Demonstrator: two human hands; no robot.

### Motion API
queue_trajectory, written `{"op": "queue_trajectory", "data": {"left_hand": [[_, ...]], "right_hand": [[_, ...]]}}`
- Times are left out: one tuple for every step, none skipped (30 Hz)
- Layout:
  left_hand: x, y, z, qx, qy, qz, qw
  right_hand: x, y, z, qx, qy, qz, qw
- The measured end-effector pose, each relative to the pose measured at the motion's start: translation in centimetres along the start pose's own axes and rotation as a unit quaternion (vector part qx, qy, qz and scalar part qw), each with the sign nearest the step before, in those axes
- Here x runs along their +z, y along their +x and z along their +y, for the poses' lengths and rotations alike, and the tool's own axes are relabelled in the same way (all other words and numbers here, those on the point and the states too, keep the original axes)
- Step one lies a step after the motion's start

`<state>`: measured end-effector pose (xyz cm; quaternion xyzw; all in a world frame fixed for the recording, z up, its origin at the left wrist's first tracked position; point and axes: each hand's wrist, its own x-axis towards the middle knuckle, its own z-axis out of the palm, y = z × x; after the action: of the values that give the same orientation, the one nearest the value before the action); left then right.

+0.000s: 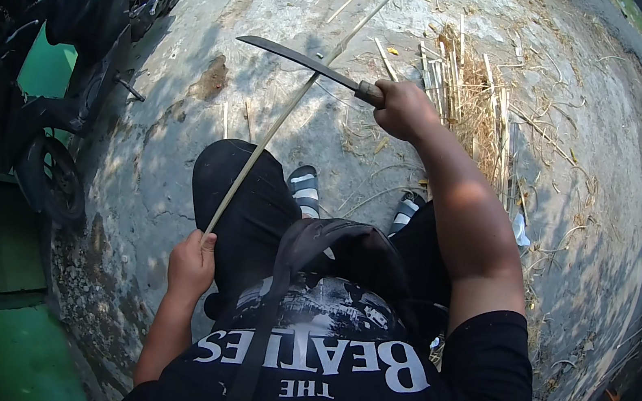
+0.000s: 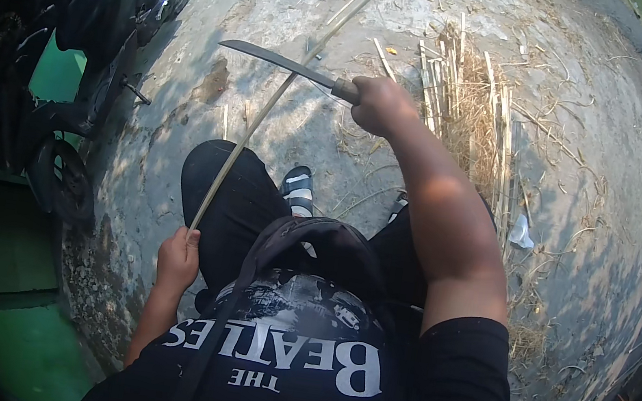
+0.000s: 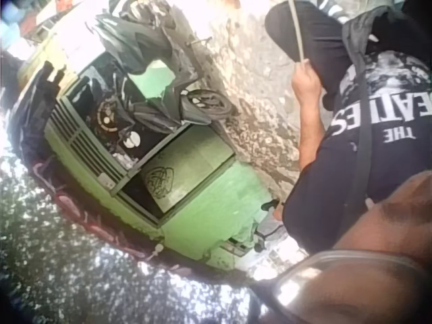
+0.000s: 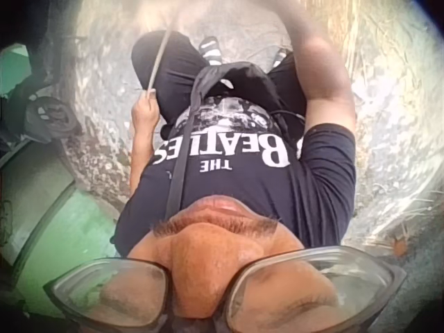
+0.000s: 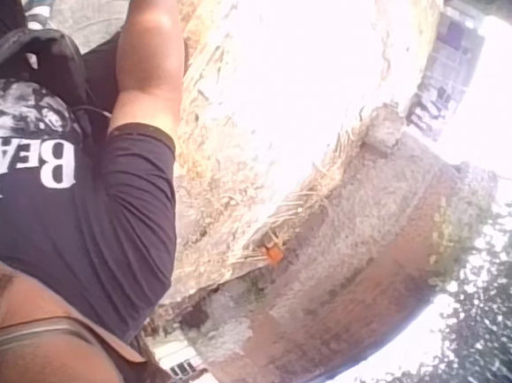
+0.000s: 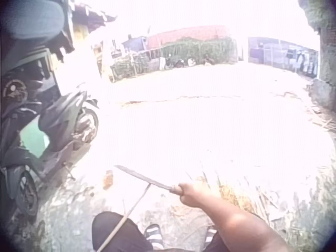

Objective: The person thins a long bamboo strip by shaving it with a machete while holding the strip in one hand and the tool in the other.

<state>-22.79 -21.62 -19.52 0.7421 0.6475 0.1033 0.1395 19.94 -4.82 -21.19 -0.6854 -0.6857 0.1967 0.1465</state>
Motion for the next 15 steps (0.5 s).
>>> {"op": "queue_trajectory", "data": {"left_hand": [[-0.1,0.1,0.1,0.000,-0.001,0.001,1.000],[-0.4,0.1,0.3,-0.003,-0.004,-0.010,1.000],[-0.7,0.2,0.4,-0.007,-0.007,-0.023,1.000],[-0.8,0.2,0.4,-0.009,-0.008,-0.023,1.000],[-1.0,0.3,0.4,-0.008,-0.006,-0.031,0.999],[-1.1,0.3,0.5,-0.005,-0.005,-0.041,0.999],[-1.3,0.2,0.4,-0.008,-0.005,-0.043,0.999],[-1.4,0.2,0.3,-0.005,-0.001,-0.045,0.999],[-1.5,0.3,0.3,0.000,0.002,-0.047,0.999],[-1.4,0.4,0.4,-0.002,0.001,-0.048,0.999],[-1.3,0.6,0.5,0.007,-0.004,-0.042,0.999],[-1.2,1.1,0.6,0.016,-0.009,-0.034,0.999],[-1.4,1.5,0.8,0.014,-0.010,-0.031,0.999],[-1.8,1.9,1.0,0.007,-0.014,-0.055,0.998],[-2.1,2.1,1.1,-0.001,-0.016,-0.078,0.997]], "right_hand": [[0.1,0.2,0.4,0.032,-0.001,0.004,0.999],[0.4,0.3,0.7,0.032,-0.002,0.005,0.999],[0.6,0.1,0.4,0.003,-0.009,-0.004,1.000],[0.5,-0.5,-0.5,-0.027,-0.016,-0.016,0.999],[0.4,-1.0,-1.7,-0.058,-0.051,-0.047,0.996],[1.8,-1.3,-2.0,-0.105,-0.042,-0.030,0.993],[2.0,-1.9,-3.2,-0.143,-0.058,-0.034,0.987],[1.9,-2.3,-4.2,-0.181,-0.075,-0.037,0.980],[1.9,-2.1,-4.2,-0.191,-0.081,-0.038,0.978],[2.2,-1.8,-3.7,-0.191,-0.081,-0.040,0.977],[3.1,-1.1,-2.7,-0.165,-0.061,-0.037,0.984],[3.5,-0.7,-2.4,-0.140,-0.042,-0.033,0.989],[3.9,-0.6,-2.1,-0.143,-0.040,-0.022,0.989],[4.2,-0.4,-1.7,-0.145,-0.041,-0.021,0.988],[4.2,-0.6,-2.0,-0.152,-0.038,-0.004,0.988]]}}
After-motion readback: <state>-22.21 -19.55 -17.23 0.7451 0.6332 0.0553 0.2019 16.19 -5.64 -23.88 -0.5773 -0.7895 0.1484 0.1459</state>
